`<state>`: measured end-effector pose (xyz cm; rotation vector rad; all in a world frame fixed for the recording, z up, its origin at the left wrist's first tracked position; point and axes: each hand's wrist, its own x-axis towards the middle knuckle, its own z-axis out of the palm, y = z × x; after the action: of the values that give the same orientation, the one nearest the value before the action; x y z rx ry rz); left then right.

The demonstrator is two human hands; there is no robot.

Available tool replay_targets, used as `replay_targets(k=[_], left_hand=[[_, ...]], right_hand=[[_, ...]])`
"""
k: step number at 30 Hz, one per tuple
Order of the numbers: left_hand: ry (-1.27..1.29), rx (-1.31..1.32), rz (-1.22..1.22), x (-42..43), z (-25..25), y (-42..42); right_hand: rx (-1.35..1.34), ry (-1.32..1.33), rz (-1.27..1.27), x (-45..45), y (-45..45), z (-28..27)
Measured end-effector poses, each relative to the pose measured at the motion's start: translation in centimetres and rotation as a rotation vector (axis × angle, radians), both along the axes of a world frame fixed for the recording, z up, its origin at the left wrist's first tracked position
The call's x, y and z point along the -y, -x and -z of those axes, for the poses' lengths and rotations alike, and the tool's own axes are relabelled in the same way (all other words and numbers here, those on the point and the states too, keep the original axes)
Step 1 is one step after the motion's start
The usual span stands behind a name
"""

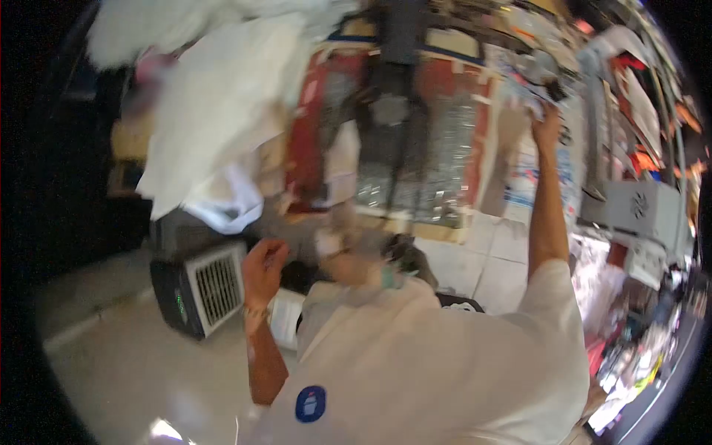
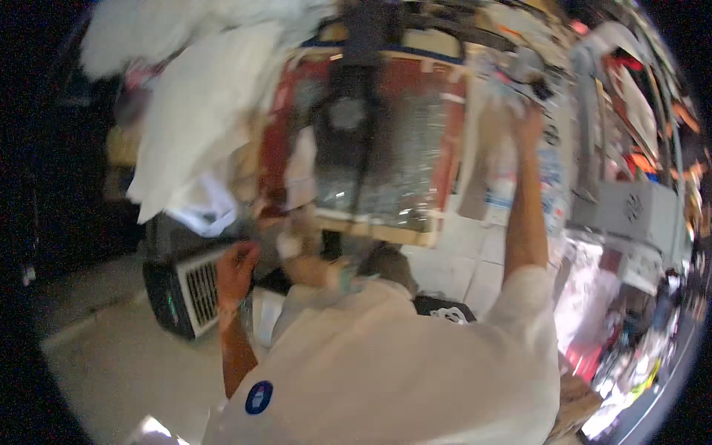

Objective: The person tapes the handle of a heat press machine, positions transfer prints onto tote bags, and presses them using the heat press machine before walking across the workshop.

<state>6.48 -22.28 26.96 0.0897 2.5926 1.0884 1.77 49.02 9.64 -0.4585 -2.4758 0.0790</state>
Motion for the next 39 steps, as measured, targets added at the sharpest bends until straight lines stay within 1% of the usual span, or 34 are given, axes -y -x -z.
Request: replay_targets(k=[1,2,3,5,7,8,9,10,11,12,13,14,15,16,18,19,21,22,24,25,27,28,30,34,35,37,39], left_hand=[[0.001,-0.045,-0.017,0.6,0.4,0.4],[-0.029,-0.076,-0.039,1.3,1.0,1.0],[-0.066,-0.106,-0.049,2.0,1.9,1.7],[-0.096,-0.123,-0.047,3.1,4.1,2.9],[-0.142,-0.146,-0.028,3.9,6.7,4.2],[-0.098,-0.174,0.047,4.1,8.2,4.6],[-0.054,-0.199,0.124,4.0,9.0,4.9],[-0.069,-0.194,0.133,3.4,9.0,5.0],[-0.098,-0.237,0.103,2.5,8.5,4.9],[-0.126,-0.279,0.074,1.9,7.9,5.0],[-0.137,-0.274,0.086,1.7,7.2,5.2],[-0.126,-0.249,0.126,1.7,6.4,5.3],[-0.114,-0.226,0.170,1.8,6.0,5.6],[-0.122,-0.226,0.194,2.0,6.5,6.1],[-0.351,-0.208,0.147,2.2,7.7,6.7],[-0.357,-0.208,0.169,2.2,7.7,7.2],[-0.296,0.012,0.166,2.1,7.6,8.3],[-0.293,0.010,0.187,2.1,7.9,8.6],[-0.375,0.078,0.160,1.9,8.5,8.9],[-0.374,0.078,0.171,1.9,8.3,8.9],[-0.358,0.178,0.156,1.6,6.8,8.7],[-0.357,0.178,0.160,1.5,6.9,8.5],[-0.505,0.191,0.081,1.3,7.1,8.5],[-0.498,0.274,0.032,1.2,6.7,8.5],[-0.501,0.278,0.024,1.1,6.7,8.5],[-0.506,0.282,0.018,1.1,7.0,8.5],[-0.528,0.332,0.022,1.1,7.4,8.4]], right_hand=[[-0.042,0.325,0.084,4.4,-0.7,-3.5],[-0.056,0.445,0.038,8.4,-1.7,-7.1],[0.013,0.578,0.016,10.8,-3.1,-8.9],[0.269,0.899,-0.080,15.1,-7.6,-12.1],[0.353,1.228,-0.171,19.9,-13.0,-13.1],[0.489,1.338,-0.131,22.7,-15.3,-14.1],[0.600,1.462,-0.127,24.9,-17.5,-13.8],[0.705,1.549,-0.153,26.4,-20.1,-11.7],[0.880,1.644,-0.137,29.3,-20.8,-11.8],[0.995,1.686,-0.131,31.7,-22.0,-9.4],[1.062,1.658,-0.257,34.6,-21.9,-8.3],[0.999,1.623,-0.175,38.1,-22.1,-7.1],[0.870,1.495,-0.148,41.3,-22.0,-4.3],[0.627,1.108,-0.321,44.6,-21.1,-2.8],[0.347,0.760,-0.458,50.8,-18.2,-2.3],[0.316,0.771,-0.481,53.2,-16.2,-2.8],[0.274,0.752,-0.551,57.1,-12.3,-4.5],[0.261,0.755,-0.534,57.9,-11.1,-5.7],[0.105,0.590,-0.600,58.7,-9.1,-8.2],[0.082,0.548,-0.594,58.9,-8.3,-8.9],[0.039,0.539,-0.574,59.2,-7.4,-7.6],[0.000,0.530,-0.562,59.3,-7.0,-7.0],[-0.051,0.530,-0.545,59.5,-5.9,-7.2],[-0.153,0.507,-0.484,59.5,-4.4,-8.8],[-0.155,0.508,-0.486,59.6,-4.2,-8.6],[-0.137,0.509,-0.407,59.8,-3.9,-7.9],[-0.106,0.548,-0.374,60.0,-4.0,-8.6]])
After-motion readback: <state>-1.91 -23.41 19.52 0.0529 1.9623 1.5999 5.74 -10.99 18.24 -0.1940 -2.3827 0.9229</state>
